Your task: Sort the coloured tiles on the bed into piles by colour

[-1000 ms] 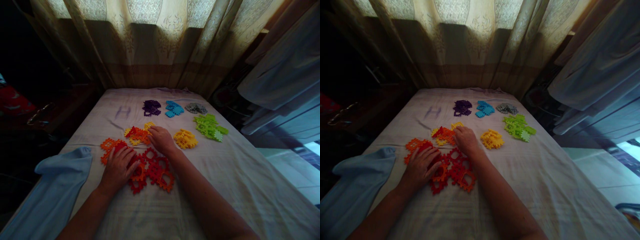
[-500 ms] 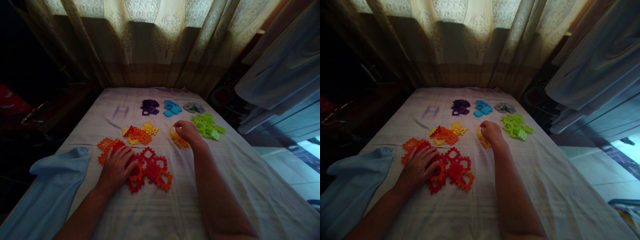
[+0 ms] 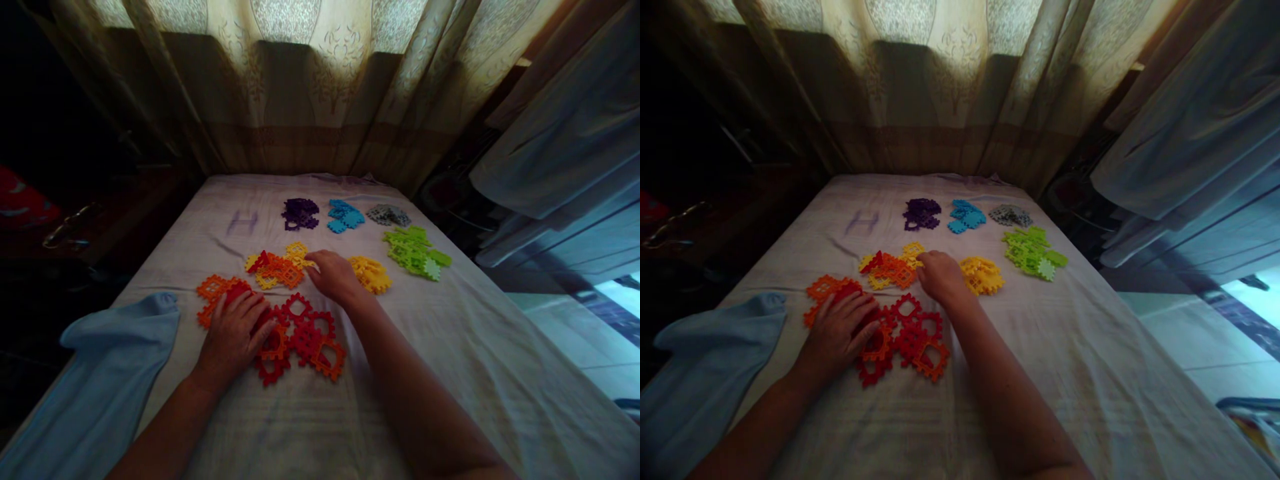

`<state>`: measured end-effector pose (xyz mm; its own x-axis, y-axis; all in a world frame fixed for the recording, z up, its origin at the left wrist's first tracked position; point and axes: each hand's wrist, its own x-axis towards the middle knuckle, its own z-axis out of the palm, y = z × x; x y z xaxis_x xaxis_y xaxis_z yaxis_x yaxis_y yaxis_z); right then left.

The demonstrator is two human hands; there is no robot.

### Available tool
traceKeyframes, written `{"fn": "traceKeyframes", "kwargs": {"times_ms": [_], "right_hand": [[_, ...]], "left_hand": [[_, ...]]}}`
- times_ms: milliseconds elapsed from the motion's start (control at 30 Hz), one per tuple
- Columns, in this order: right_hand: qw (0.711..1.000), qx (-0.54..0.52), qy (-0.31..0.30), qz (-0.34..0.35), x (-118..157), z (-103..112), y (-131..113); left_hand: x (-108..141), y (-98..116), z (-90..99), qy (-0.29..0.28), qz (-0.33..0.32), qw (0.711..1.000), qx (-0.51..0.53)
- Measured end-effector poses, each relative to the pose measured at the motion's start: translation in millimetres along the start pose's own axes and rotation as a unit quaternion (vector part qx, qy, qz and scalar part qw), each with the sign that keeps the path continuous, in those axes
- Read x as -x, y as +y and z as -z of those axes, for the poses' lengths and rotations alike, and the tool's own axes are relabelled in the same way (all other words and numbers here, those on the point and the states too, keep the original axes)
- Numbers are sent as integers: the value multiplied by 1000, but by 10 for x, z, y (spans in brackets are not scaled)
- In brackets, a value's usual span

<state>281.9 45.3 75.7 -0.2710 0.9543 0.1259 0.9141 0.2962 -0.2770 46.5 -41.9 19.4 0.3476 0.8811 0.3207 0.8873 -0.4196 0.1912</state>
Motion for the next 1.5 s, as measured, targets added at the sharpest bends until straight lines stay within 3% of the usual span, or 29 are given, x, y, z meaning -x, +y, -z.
{"fn": "traceKeyframes", "kwargs": {"times_ms": [233,400,600,833,967,1133,1267,1500], "right_hand": [[991,-5,-75,114,81,-227,-399],[977,-97,-98,162,84,-262,-448],[997,-9,-13,69,13,-281,-161],[994,58,-42,82,19,-278,-122],[992,70,-69,84,10,-89,-119],[994,86,-65,-27,6,226,102],[989,100,-40,-102,16,330,328],[985,109,-35,-128,51,340,533]], "left_hand": [[11,5,-21,17,-1,1000,-12],[18,-12,-37,15,-2,1000,-13],[8,-6,-19,-8,-3,1000,8],[17,0,-11,-10,-3,1000,0],[13,-1,-10,-11,-2,1000,1],[5,0,-5,-11,0,1000,4],[8,-9,-11,-10,-4,1000,4],[15,-18,-28,-4,-5,1000,5]]}}
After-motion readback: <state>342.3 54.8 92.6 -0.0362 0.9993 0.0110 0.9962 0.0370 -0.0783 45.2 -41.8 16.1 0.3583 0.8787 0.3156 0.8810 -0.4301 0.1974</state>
